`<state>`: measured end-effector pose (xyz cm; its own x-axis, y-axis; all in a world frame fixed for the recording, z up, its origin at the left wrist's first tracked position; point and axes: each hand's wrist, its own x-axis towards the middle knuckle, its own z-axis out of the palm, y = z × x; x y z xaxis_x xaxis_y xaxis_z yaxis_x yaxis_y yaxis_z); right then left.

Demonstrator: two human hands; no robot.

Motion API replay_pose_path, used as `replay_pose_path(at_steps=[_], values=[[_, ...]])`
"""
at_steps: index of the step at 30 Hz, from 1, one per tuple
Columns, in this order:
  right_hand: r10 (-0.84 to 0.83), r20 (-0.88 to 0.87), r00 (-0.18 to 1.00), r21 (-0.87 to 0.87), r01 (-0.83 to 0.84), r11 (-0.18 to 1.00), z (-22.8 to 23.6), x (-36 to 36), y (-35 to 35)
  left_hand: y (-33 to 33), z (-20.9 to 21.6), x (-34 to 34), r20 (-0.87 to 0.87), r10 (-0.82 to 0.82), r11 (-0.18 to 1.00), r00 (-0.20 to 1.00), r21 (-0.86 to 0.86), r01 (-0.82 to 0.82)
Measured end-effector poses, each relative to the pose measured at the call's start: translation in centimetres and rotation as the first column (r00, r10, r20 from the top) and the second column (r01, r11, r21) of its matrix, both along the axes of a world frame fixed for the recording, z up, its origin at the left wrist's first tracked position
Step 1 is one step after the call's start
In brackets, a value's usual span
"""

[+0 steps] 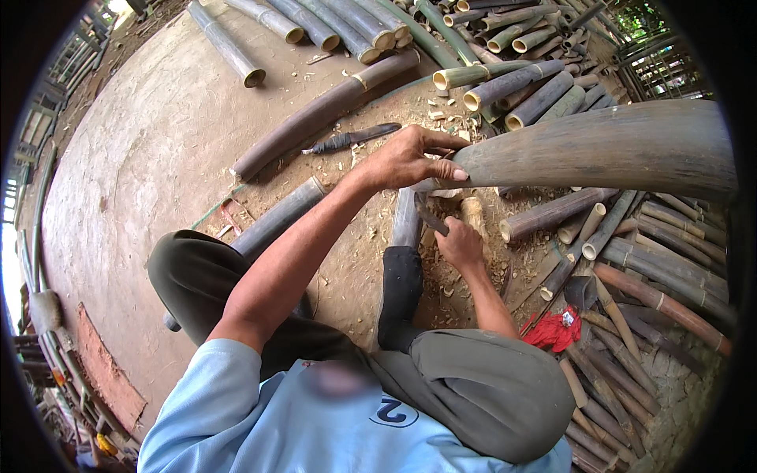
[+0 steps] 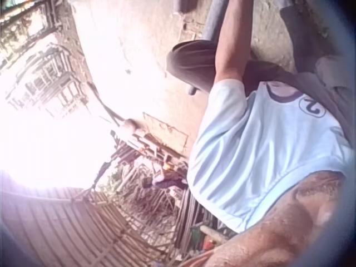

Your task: The person carves and fits bamboo pieces by hand on the ground, using a knife and a wooden mallet to create joints in the bamboo poles.

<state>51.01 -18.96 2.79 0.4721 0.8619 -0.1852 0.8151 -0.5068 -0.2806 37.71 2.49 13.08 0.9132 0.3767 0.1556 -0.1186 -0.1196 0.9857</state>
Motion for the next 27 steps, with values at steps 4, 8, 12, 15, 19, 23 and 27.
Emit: replay_pose_path(at_steps=[4,8,12,15,19,23,27], values=[[-0.329,-0.101,0.939,-0.323,0.282,0.903,0.6,2.3,-3.2,0.2,0.0,-1.0,-0.028,-0.024,0.999,0.999,-0.022,0.023],[-0.202,-0.041,0.979,-0.264,0.184,0.947,0.2,0.1,-8.3,0.8,-0.3,-0.6,-0.004,-0.062,0.985,0.998,-0.159,0.061],[-0.273,-0.147,0.951,-0.197,0.242,0.950,-4.8,-0.9,-10.4,2.8,-7.5,0.1,-0.083,0.130,0.982,0.988,-0.127,-0.140],[-0.267,-0.111,0.957,-0.038,0.265,0.964,-6.1,-2.1,-10.0,3.1,-13.5,-3.2,-0.258,0.670,0.724,0.696,0.432,-0.537],[-0.293,-0.091,0.952,0.061,0.299,0.952,-3.3,1.3,-10.5,11.5,-14.1,-8.0,-0.238,0.940,0.334,0.244,0.791,-0.513],[-0.297,-0.252,0.921,0.057,0.321,0.945,-4.4,3.5,-10.4,16.7,-15.6,-15.2,-0.545,0.812,0.582,0.208,0.779,-0.232],[-0.301,-0.364,0.881,0.031,0.335,0.942,-5.9,1.5,-8.8,15.1,-17.4,-16.8,-0.558,0.773,0.630,0.303,0.731,-0.262]])
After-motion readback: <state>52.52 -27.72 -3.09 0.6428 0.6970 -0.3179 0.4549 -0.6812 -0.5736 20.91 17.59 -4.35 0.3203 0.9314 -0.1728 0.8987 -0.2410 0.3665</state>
